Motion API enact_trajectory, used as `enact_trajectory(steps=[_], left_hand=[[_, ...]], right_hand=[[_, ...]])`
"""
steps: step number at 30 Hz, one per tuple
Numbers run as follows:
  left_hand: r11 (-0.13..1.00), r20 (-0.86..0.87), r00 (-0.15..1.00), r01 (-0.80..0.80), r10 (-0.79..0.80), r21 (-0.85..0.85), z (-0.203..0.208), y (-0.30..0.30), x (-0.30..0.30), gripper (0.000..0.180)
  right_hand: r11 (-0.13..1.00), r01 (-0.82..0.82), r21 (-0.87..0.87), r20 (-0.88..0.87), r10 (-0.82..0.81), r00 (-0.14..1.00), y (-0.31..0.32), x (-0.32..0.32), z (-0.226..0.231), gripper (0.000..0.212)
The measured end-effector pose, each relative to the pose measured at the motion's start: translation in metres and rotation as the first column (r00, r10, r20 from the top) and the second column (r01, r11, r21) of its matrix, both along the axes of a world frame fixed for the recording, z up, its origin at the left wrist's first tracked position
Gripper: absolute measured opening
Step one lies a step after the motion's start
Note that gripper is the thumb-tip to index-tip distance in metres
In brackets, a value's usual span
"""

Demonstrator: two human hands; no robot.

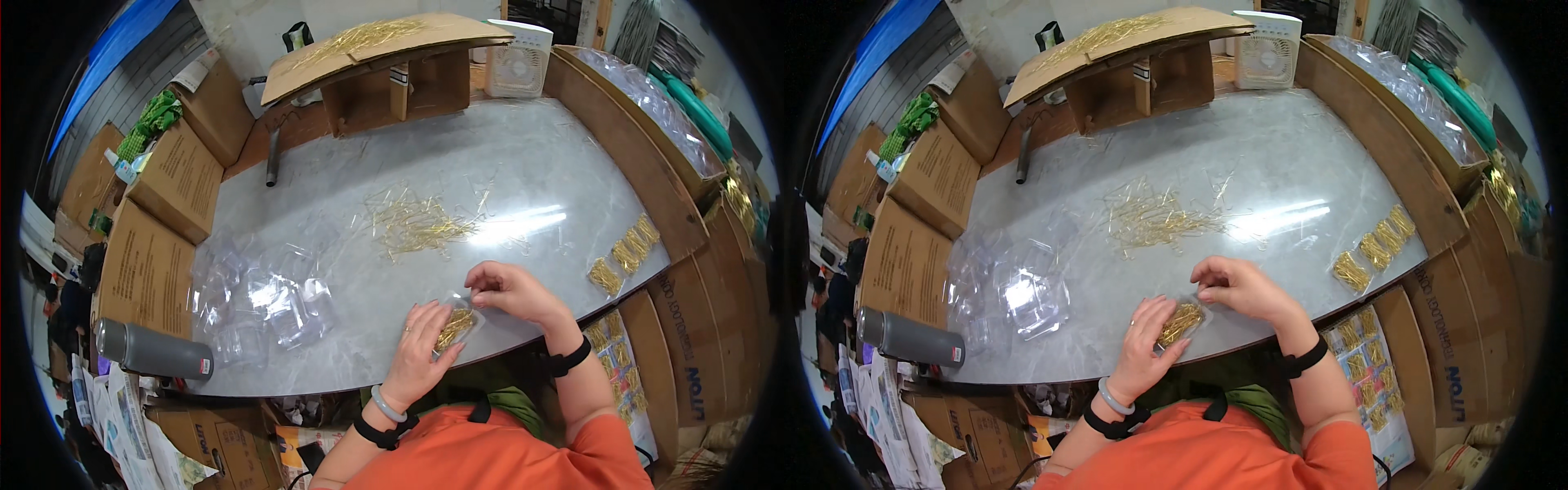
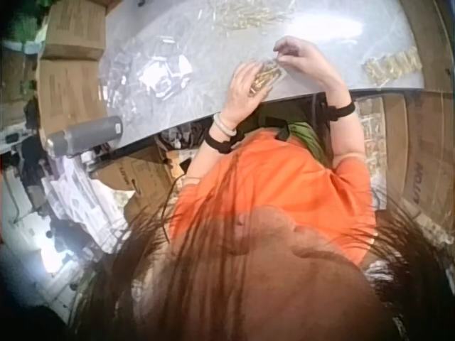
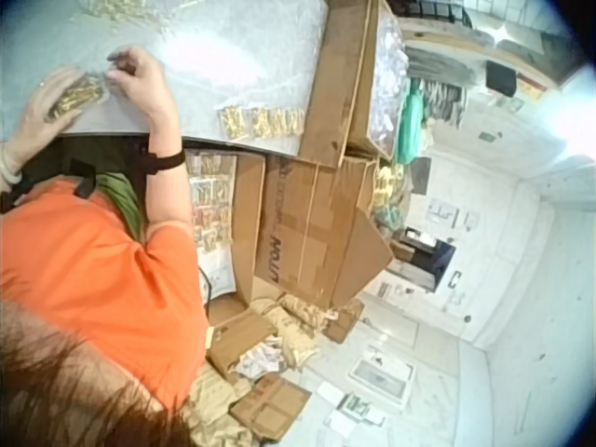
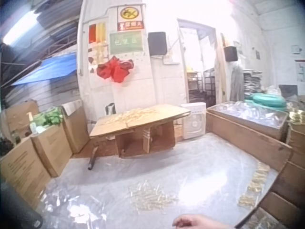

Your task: Sorting small gold connectors on a table and putting them into plastic boxes.

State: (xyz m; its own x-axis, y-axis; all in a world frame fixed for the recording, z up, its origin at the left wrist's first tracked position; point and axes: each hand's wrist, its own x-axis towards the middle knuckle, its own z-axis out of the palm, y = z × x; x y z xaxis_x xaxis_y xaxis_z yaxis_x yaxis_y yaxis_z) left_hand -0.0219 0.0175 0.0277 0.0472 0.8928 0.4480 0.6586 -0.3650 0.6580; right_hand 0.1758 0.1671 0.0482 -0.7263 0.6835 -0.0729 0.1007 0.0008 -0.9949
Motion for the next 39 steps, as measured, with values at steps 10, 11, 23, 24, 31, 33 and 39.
enact_trajectory(steps=[10, 11, 23, 24, 31, 33, 39], left_hand=[[0.996, -0.014, 0.996, -0.085, 0.086, 0.023, -0.003, -0.003, 0.004, 0.062], [0.995, -0.004, 0.995, -0.102, 0.102, 0.023, -0.006, -0.004, 0.004, 0.062], [0.998, 0.006, 0.999, -0.035, 0.034, 0.053, 0.0, -0.003, 0.005, 0.059], [0.998, 0.008, 0.999, -0.04, 0.039, 0.052, 0.001, -0.004, 0.005, 0.058], [0.998, -0.004, 1.0, -0.027, 0.027, 0.05, -0.001, -0.003, 0.003, 0.054], [0.998, -0.018, 1.0, -0.022, 0.023, 0.057, -0.004, -0.004, 0.002, 0.055], [0.999, 0.145, 0.989, 0.037, -0.035, -0.013, 0.0, -0.007, 0.001, 0.082]], right_hand=[[0.735, 0.39, 0.555, -0.066, -0.429, 0.901, -0.066, -0.032, -0.011, 0.032], [0.711, 0.382, 0.59, -0.029, -0.454, 0.89, -0.075, -0.03, -0.014, 0.035], [0.757, 0.405, 0.513, 0.03, -0.488, 0.872, -0.077, -0.022, -0.01, 0.03], [0.763, 0.392, 0.514, 0.075, -0.495, 0.865, -0.072, -0.022, -0.004, 0.024], [0.66, 0.339, 0.671, -0.036, -0.428, 0.903, -0.073, -0.024, -0.009, 0.01], [0.66, 0.275, 0.7, 0.017, -0.4, 0.916, -0.074, -0.021, -0.011, 0.017], [0.487, 0.078, 0.87, 0.109, -0.344, 0.933, -0.086, -0.022, -0.001, 0.046]])
